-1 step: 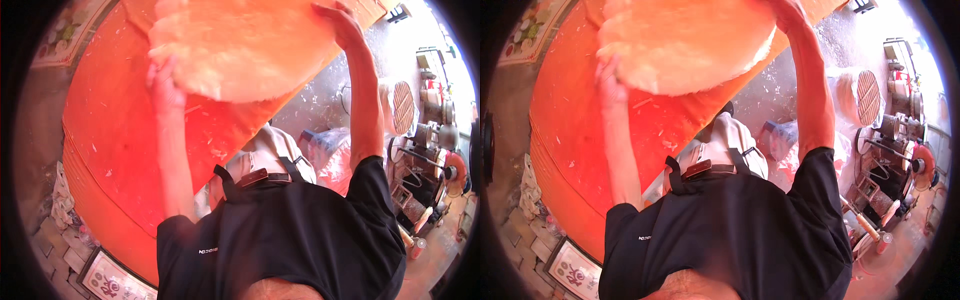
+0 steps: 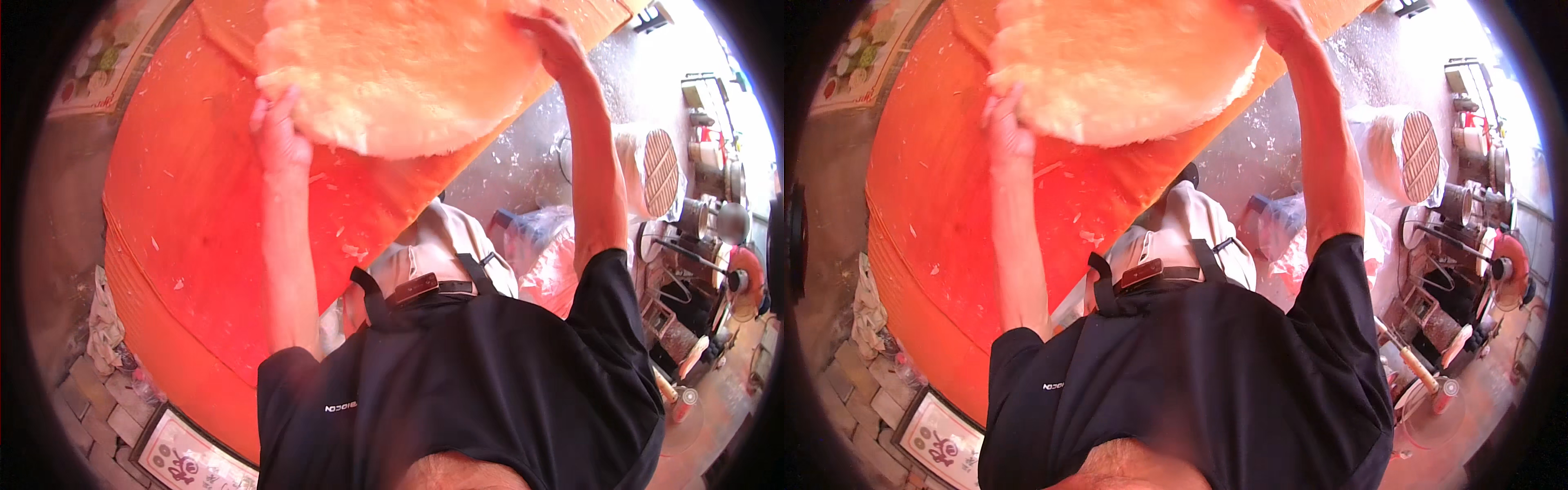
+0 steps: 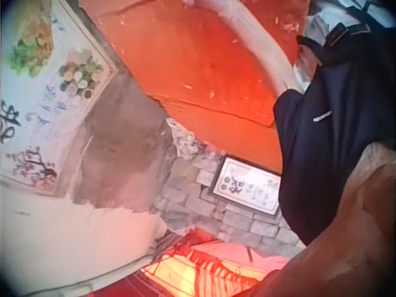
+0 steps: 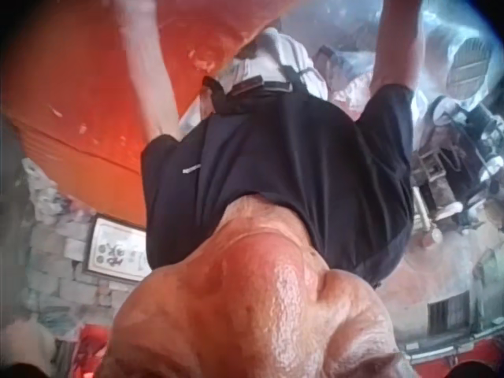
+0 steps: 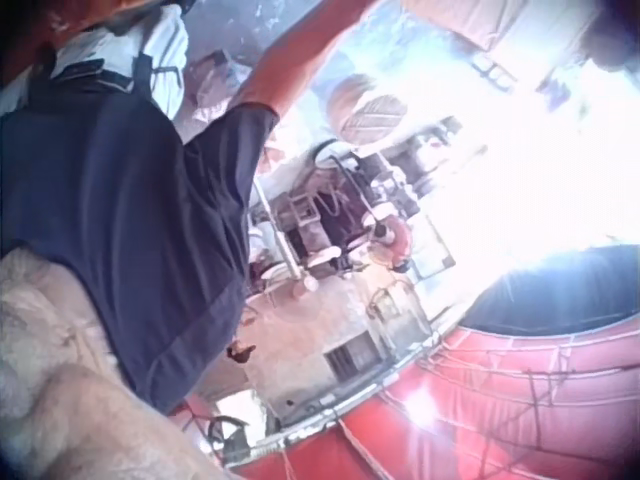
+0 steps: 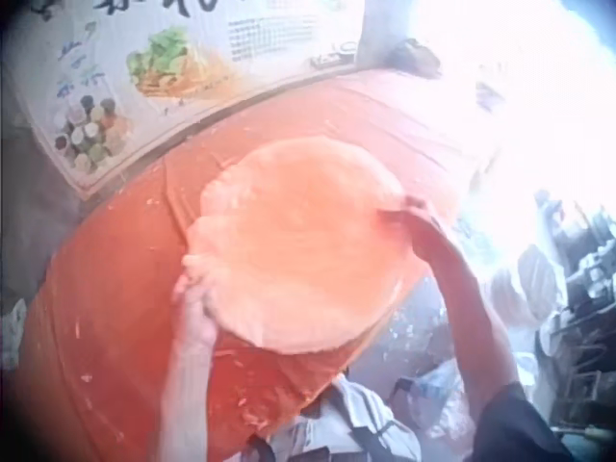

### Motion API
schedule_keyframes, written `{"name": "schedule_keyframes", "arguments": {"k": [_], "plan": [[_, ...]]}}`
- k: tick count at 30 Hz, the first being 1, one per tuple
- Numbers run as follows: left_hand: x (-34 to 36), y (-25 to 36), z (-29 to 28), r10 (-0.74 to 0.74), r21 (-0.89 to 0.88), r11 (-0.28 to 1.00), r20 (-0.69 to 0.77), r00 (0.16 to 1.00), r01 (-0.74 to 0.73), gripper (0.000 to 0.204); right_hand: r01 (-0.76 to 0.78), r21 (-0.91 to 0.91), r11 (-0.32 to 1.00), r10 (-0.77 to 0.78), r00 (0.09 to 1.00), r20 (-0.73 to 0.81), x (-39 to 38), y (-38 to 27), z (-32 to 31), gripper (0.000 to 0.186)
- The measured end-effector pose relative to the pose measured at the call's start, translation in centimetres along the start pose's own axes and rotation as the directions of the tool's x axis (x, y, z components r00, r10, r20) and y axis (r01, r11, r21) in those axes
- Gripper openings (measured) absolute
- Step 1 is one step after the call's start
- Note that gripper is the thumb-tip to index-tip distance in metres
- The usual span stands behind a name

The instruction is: Stacking and bagging thin sheets of flatbread in a food production area.

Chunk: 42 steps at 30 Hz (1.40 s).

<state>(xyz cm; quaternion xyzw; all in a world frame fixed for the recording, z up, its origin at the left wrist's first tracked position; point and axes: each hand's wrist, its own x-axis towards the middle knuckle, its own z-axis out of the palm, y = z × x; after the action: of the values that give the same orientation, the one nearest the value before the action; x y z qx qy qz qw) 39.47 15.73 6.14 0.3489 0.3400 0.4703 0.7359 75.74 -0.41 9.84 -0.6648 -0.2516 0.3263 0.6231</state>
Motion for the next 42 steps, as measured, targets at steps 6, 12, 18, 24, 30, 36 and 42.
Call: {"name": "schedule_keyframes", "arguments": {"k": [6, 12, 18, 24, 30, 36, 42], "plan": [[1.2, -5.9, -1.6, -0.028, 0.190, 0.981, -0.069, 0.997, 0.041, 0.042, -0.179, -0.333, 0.926, 0.184, 0.983, -0.018, 1.4, 5.1, -2.4, 0.031], [1.5, -4.7, -0.7, -0.029, 0.427, 0.902, -0.082, 0.996, 0.061, 0.039, -0.103, -0.730, 0.675, -0.101, 0.968, -0.230, 0.2, 5.0, -2.7, 0.081], [3.5, -4.7, -1.7, -0.061, 0.478, 0.877, 0.000, 0.998, 0.053, 0.040, -0.127, -0.505, 0.854, 0.069, 0.989, -0.134, 0.8, 8.9, -1.2, 0.082], [3.9, -4.1, -0.1, 0.229, 0.761, 0.617, 0.072, 0.971, -0.203, 0.051, 0.210, -0.805, 0.555, -0.567, 0.804, -0.181, -1.5, 5.2, -0.5, 0.075], [5.1, -2.2, 10.1, 0.153, 0.526, -0.413, 0.844, 0.513, -0.743, 0.064, 0.365, -0.916, 0.170, -0.179, 0.925, 0.335, -8.2, 2.8, 7.1, 0.069], [9.8, -8.3, 6.7, -0.085, 0.437, -0.530, 0.825, 0.559, -0.727, 0.071, 0.374, -0.898, 0.231, -0.407, 0.876, 0.260, -8.3, 8.9, 7.2, 0.071], [9.6, -8.7, 6.9, -0.091, 0.452, -0.507, 0.818, 0.568, -0.734, 0.068, 0.346, -0.900, 0.266, -0.279, 0.921, 0.272, -7.8, 6.5, 6.6, 0.071]]}}
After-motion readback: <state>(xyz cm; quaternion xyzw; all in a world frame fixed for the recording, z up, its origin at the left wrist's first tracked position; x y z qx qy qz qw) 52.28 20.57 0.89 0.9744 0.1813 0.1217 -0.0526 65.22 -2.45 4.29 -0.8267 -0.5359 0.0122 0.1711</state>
